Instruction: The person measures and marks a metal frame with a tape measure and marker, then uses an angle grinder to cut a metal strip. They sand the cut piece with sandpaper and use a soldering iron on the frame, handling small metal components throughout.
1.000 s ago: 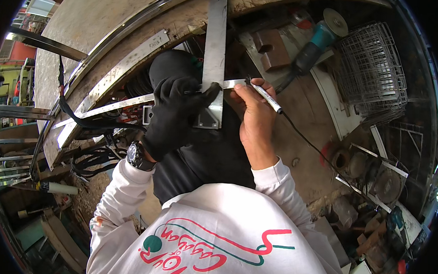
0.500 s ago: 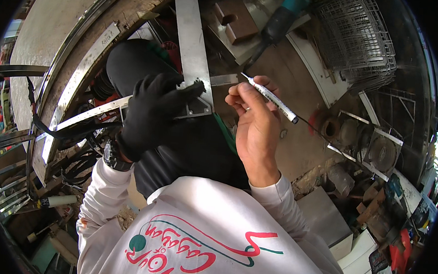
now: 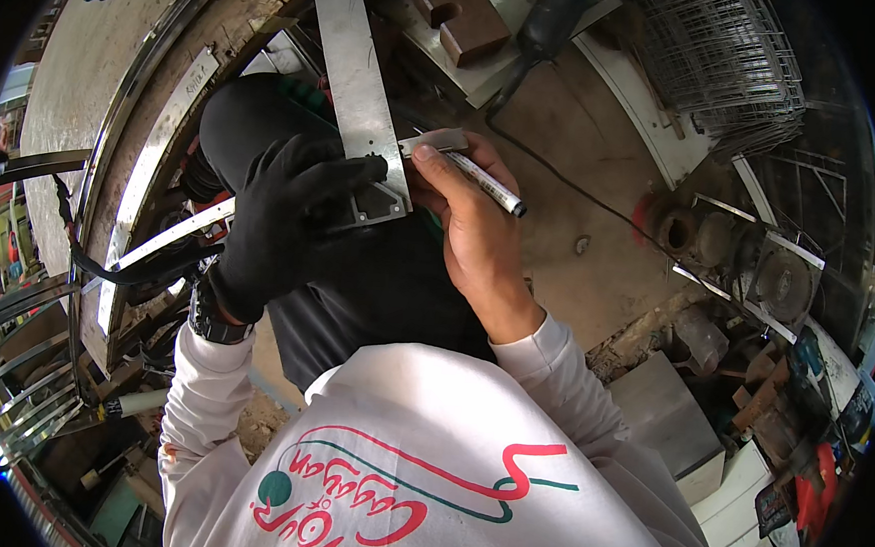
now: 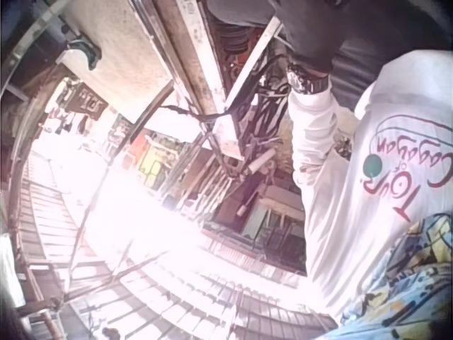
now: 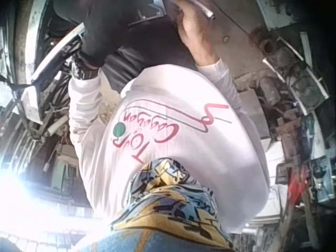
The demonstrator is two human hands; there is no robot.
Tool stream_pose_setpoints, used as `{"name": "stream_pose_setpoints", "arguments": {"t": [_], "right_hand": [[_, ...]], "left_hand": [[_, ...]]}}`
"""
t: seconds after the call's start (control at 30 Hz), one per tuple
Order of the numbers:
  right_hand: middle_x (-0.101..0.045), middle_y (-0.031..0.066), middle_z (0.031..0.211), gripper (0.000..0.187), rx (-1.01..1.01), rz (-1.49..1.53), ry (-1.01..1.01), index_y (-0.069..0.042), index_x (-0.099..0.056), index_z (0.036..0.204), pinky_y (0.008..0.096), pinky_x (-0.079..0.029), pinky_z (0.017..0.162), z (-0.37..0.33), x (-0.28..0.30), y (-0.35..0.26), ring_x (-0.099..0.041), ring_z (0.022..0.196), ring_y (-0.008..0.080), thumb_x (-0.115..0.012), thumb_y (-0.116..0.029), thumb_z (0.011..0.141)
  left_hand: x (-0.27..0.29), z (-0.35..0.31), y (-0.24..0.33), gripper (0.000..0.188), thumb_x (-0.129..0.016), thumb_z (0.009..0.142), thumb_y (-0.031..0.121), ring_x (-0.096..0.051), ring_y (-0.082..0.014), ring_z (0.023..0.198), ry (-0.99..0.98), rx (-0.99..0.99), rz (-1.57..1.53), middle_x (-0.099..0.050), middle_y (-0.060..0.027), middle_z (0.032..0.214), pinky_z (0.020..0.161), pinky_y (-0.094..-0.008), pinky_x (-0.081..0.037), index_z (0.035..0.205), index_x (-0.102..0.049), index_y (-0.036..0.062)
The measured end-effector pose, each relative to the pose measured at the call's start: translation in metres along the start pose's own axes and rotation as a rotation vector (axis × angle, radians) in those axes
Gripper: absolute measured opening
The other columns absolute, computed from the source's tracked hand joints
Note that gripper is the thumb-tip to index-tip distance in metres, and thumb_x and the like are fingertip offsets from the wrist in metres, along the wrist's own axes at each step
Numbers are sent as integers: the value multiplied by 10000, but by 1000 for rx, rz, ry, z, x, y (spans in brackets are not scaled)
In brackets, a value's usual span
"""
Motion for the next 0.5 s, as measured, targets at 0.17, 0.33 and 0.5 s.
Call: {"name": "stream_pose_setpoints", "arguments": {"t": [0.17, 0.33, 0.5], "right_hand": [[-760, 138, 1043, 201, 102, -57, 113, -28, -654, 1158, 347, -620, 822, -9, 0, -14, -764, 919, 221, -732, -117, 996], [-762, 137, 1040, 204, 74, -105, 107, -25, -653, 1147, 343, -622, 834, -9, 1, -16, -766, 925, 219, -741, -130, 995], [-760, 133, 1047, 217, 73, -89, 104, -28, -659, 1139, 342, -621, 846, -9, 2, -14, -762, 943, 205, -761, -144, 987]], "left_hand": [[1, 2, 5, 561, -868, 696, 198, -605, -348, 1069, 20, -41, -17, -644, -81, 1215, 938, -457, -475, 1241, -737, 197], [-2, 1, 1, 560, -870, 703, 219, -622, -354, 1074, 35, -48, -67, -648, -86, 1253, 936, -463, -489, 1246, -737, 185], [-3, 5, 2, 561, -877, 695, 241, -633, -343, 1114, 23, -61, -94, -654, -90, 1270, 943, -459, -494, 1237, -746, 176]]}}
Point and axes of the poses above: each hand's wrist, its own z-axis towards the middle knuckle, its own x-axis out of the back of the hand, y = z × x, the point moved 9 cm from there along z, towards the middle knuckle
